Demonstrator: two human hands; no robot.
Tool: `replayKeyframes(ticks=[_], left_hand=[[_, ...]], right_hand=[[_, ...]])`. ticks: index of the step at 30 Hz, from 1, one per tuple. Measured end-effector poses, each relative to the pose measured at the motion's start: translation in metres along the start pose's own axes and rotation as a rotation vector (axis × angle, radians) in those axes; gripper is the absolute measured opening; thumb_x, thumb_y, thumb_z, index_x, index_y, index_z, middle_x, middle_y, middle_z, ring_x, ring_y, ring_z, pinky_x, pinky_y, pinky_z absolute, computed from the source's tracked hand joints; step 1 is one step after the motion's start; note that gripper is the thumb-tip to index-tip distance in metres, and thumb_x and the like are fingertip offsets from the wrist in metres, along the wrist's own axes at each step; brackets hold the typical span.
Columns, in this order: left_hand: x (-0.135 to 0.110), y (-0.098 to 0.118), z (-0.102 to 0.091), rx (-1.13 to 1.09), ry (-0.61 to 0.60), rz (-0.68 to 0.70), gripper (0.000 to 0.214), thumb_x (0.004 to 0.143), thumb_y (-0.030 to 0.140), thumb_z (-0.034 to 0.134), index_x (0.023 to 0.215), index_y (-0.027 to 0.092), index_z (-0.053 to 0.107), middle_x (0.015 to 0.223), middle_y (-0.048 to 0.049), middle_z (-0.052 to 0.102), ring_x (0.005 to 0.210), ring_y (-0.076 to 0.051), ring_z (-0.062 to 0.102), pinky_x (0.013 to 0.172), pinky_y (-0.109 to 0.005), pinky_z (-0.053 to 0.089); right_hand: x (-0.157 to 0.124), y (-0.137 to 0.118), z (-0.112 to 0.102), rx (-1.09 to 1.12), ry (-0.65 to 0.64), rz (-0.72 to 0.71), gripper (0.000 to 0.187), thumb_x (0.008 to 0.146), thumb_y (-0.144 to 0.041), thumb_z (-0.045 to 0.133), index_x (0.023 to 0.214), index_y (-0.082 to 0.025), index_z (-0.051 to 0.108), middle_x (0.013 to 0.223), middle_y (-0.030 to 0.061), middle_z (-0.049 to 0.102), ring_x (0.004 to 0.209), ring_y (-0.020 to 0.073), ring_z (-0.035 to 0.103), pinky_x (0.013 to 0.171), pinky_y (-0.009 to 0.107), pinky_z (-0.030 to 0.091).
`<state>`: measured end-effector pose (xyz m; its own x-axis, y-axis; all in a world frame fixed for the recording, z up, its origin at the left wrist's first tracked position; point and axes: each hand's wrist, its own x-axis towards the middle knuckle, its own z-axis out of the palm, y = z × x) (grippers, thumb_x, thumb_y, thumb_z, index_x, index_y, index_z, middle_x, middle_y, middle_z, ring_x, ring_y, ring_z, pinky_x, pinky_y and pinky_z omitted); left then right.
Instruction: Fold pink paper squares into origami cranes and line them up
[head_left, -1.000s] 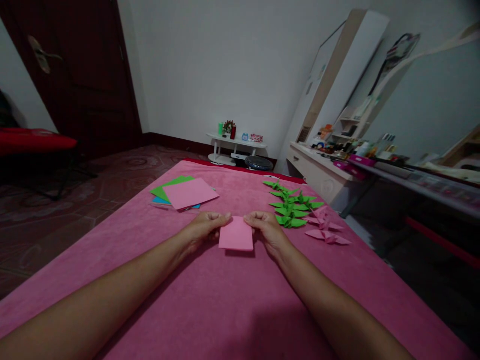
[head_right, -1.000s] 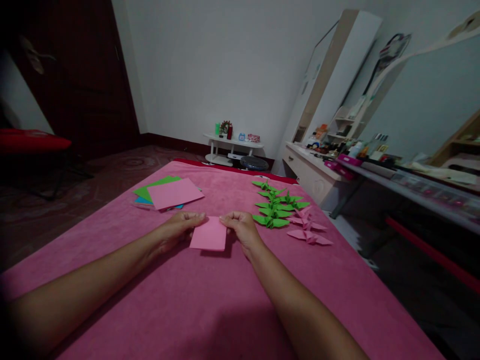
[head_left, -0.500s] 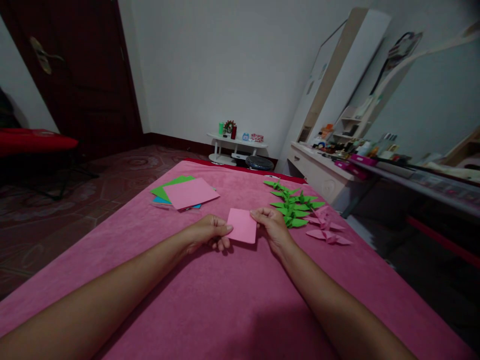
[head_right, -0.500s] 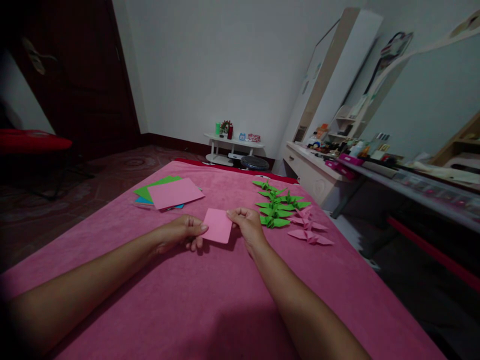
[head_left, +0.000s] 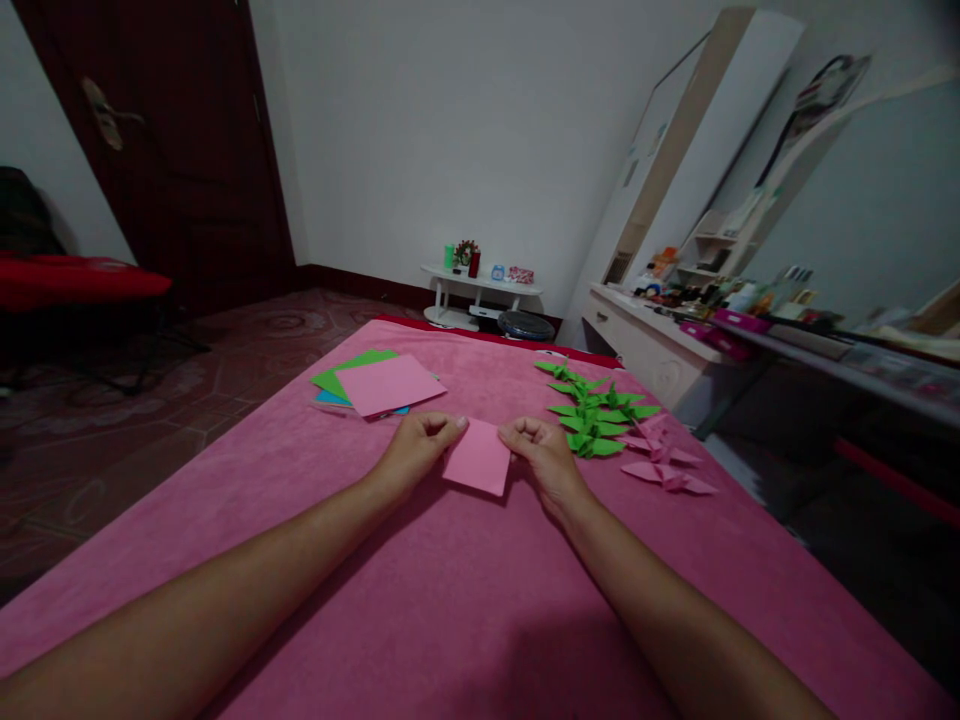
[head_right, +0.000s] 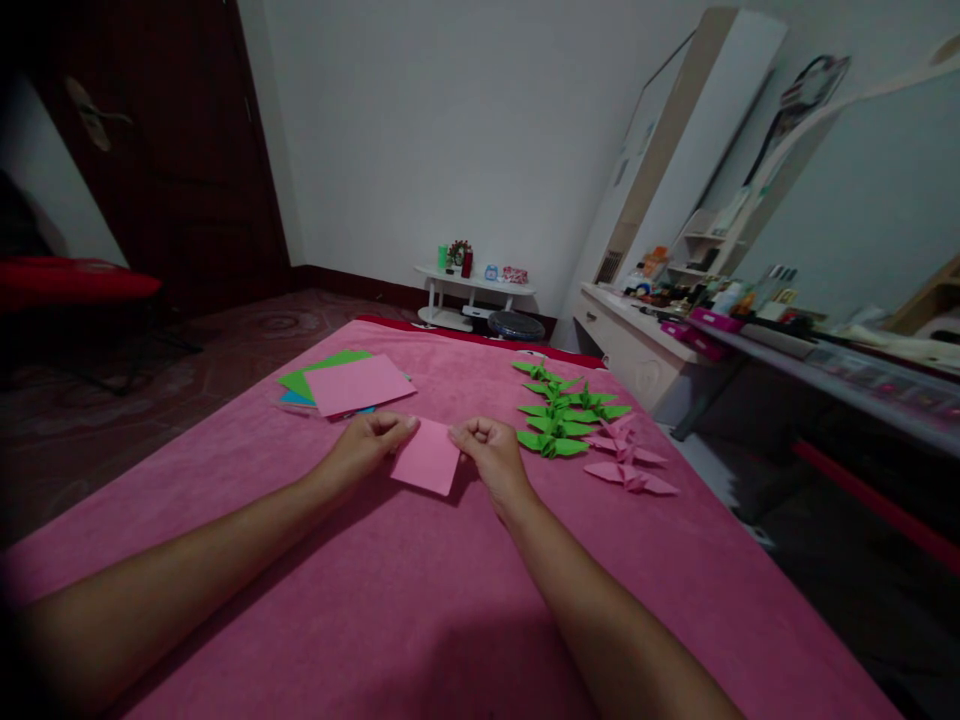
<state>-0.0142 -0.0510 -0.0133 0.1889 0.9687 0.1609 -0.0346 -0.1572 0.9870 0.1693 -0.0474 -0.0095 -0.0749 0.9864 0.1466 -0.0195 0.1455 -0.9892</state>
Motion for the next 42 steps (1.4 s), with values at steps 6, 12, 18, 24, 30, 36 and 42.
replayKeyframes(ticks=[6, 12, 18, 24, 30, 36, 42], left_hand=[[-0.002, 0.005, 0.002, 0.007, 0.116, -0.011, 0.035, 0.069, 0.043, 0.063, 0.055, 0.012, 0.057, 0.050, 0.0014, 0.049, 0.046, -0.007, 0.037, 0.046, -0.022, 0.025], [-0.002, 0.004, 0.000, 0.012, -0.102, -0.074, 0.041, 0.073, 0.047, 0.059, 0.051, 0.012, 0.054, 0.046, 0.0001, 0.049, 0.041, -0.006, 0.034, 0.044, -0.022, 0.022], [-0.005, 0.002, 0.001, -0.038, -0.236, -0.189, 0.034, 0.067, 0.044, 0.068, 0.060, 0.011, 0.060, 0.052, -0.0030, 0.059, 0.044, -0.007, 0.046, 0.046, -0.021, 0.029], [-0.007, 0.005, -0.004, -0.088, -0.392, -0.342, 0.036, 0.065, 0.044, 0.070, 0.062, 0.009, 0.064, 0.055, -0.0054, 0.064, 0.042, -0.006, 0.049, 0.043, -0.018, 0.030], [-0.010, 0.013, -0.008, -0.031, -0.610, -0.417, 0.034, 0.067, 0.043, 0.069, 0.065, 0.010, 0.066, 0.058, -0.0055, 0.066, 0.045, -0.007, 0.053, 0.046, -0.017, 0.037], [-0.014, 0.021, -0.008, 0.045, -0.737, -0.389, 0.023, 0.065, 0.034, 0.072, 0.074, 0.013, 0.070, 0.063, -0.0035, 0.066, 0.050, -0.006, 0.053, 0.045, -0.016, 0.033], [-0.014, 0.018, -0.005, -0.011, -0.639, -0.371, 0.020, 0.061, 0.029, 0.073, 0.069, 0.011, 0.069, 0.060, -0.0045, 0.064, 0.048, -0.007, 0.050, 0.044, -0.018, 0.029]], right_hand=[[-0.004, 0.001, 0.004, 0.000, -0.027, 0.006, 0.027, 0.065, -0.039, 0.070, 0.062, -0.015, 0.058, 0.049, -0.0026, 0.053, 0.041, 0.0079, 0.041, 0.041, 0.020, 0.027], [-0.001, 0.000, -0.001, 0.078, 0.016, 0.008, 0.027, 0.063, -0.037, 0.072, 0.060, -0.016, 0.056, 0.050, -0.0037, 0.052, 0.044, 0.0078, 0.042, 0.043, 0.021, 0.028], [0.005, 0.000, -0.008, 0.134, 0.046, 0.051, 0.029, 0.058, -0.038, 0.075, 0.061, -0.015, 0.057, 0.052, -0.0022, 0.055, 0.044, 0.0081, 0.044, 0.044, 0.021, 0.031], [0.008, 0.003, -0.012, 0.089, 0.018, 0.054, 0.031, 0.057, -0.041, 0.075, 0.061, -0.014, 0.058, 0.051, -0.0019, 0.055, 0.043, 0.0076, 0.043, 0.042, 0.020, 0.030], [0.006, -0.008, -0.018, 0.093, -0.181, 0.140, 0.027, 0.058, -0.036, 0.075, 0.061, -0.014, 0.059, 0.049, -0.0034, 0.053, 0.041, 0.0063, 0.041, 0.042, 0.020, 0.029], [-0.001, -0.019, -0.026, 0.081, -0.417, 0.243, 0.025, 0.060, -0.030, 0.076, 0.064, -0.012, 0.059, 0.056, -0.0008, 0.058, 0.046, 0.0083, 0.049, 0.047, 0.020, 0.034], [-0.001, -0.017, -0.015, 0.183, -0.318, 0.211, 0.030, 0.063, -0.039, 0.073, 0.068, -0.013, 0.058, 0.057, -0.0013, 0.057, 0.046, 0.0077, 0.048, 0.046, 0.020, 0.037]])
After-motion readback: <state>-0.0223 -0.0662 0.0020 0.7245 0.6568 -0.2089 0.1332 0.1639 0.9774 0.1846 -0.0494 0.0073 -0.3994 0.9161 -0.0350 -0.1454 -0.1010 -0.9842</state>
